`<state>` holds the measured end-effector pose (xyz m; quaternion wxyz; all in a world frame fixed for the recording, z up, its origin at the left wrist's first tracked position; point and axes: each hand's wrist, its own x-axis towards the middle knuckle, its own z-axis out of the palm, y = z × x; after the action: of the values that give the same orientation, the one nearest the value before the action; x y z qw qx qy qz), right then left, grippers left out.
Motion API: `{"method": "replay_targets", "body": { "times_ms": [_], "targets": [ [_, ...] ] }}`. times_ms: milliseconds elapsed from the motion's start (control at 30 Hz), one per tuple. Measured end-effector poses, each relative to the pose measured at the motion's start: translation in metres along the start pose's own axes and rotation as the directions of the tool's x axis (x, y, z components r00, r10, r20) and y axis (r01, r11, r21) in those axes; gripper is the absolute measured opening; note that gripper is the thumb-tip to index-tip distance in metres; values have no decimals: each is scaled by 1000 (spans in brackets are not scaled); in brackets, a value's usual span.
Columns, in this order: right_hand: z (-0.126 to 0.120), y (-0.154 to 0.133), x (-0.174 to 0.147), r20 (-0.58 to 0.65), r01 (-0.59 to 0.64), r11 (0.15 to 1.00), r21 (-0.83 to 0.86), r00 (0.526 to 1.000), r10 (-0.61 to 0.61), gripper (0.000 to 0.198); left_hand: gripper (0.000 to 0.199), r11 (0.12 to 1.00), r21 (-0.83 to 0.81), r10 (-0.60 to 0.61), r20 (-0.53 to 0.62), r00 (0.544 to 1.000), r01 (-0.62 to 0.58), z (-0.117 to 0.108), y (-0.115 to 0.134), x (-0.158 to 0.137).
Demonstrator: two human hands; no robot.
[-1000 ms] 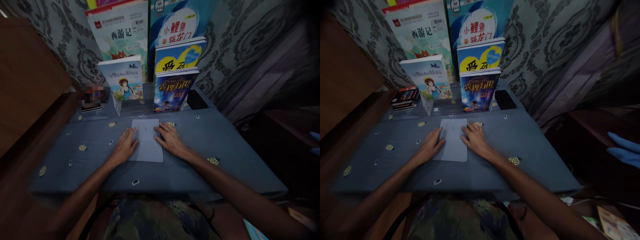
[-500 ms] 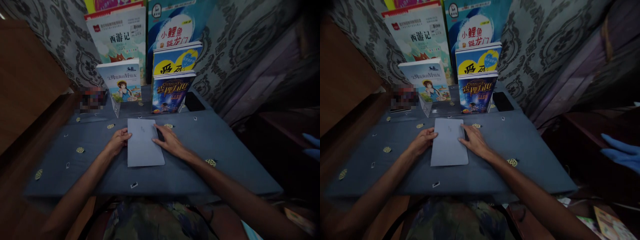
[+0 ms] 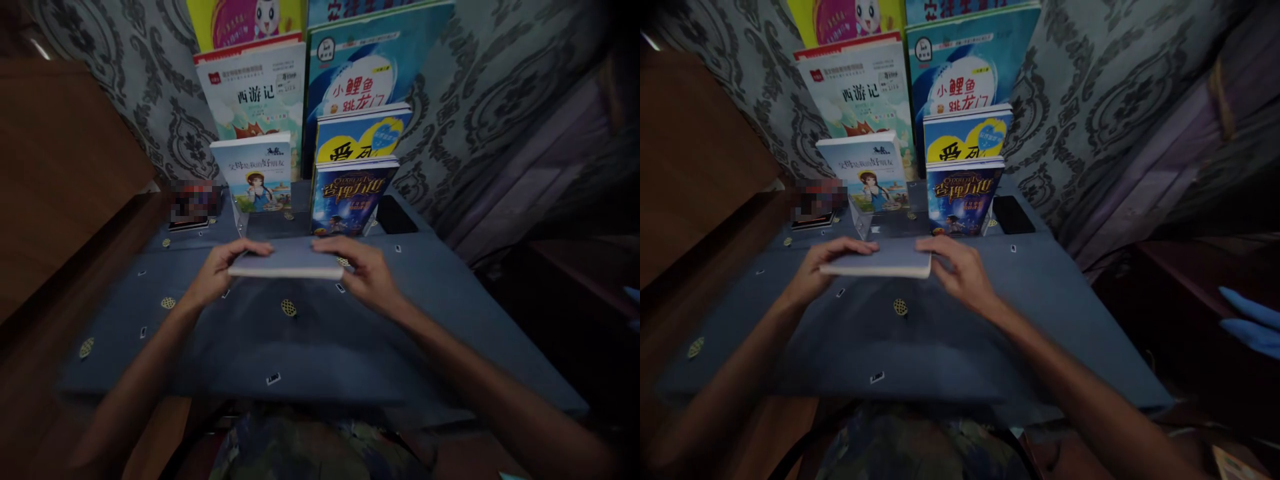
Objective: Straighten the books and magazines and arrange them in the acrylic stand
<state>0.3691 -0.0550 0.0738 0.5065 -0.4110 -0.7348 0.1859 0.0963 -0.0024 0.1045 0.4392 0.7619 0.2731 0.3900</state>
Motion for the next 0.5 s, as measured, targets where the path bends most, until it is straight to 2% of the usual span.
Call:
{"method": "replay_targets", "body": {
  "times_ms": [33,100,167,233,367,500],
  "targets": [
    [2,2,-9,66,62,997,-48,996,-59,23,26,998,68,6,70,998,-10,0,-6,-8],
    [8,12,-31,233,119,988,-97,968,-93,29,23,984,176,-22,186,982,-11,5,-24,-28],
    [12,24,-50,397,157,979,-129,913,-94,31,22,966,257,-47,262,964,-23,12,-44,-47],
    [11,31,-60,510,165,971,-172,859,-56,33,24,950,308,-53,309,949,-48,18,-60,-60],
    [16,20,-42,609,73,986,-152,792,35,43,28,939,335,-39,340,939,-82,21,-69,-68],
    [64,4,-7,610,-21,1000,-20,792,29,46,33,918,385,-34,321,946,-97,21,-63,-64]
  ]
}}
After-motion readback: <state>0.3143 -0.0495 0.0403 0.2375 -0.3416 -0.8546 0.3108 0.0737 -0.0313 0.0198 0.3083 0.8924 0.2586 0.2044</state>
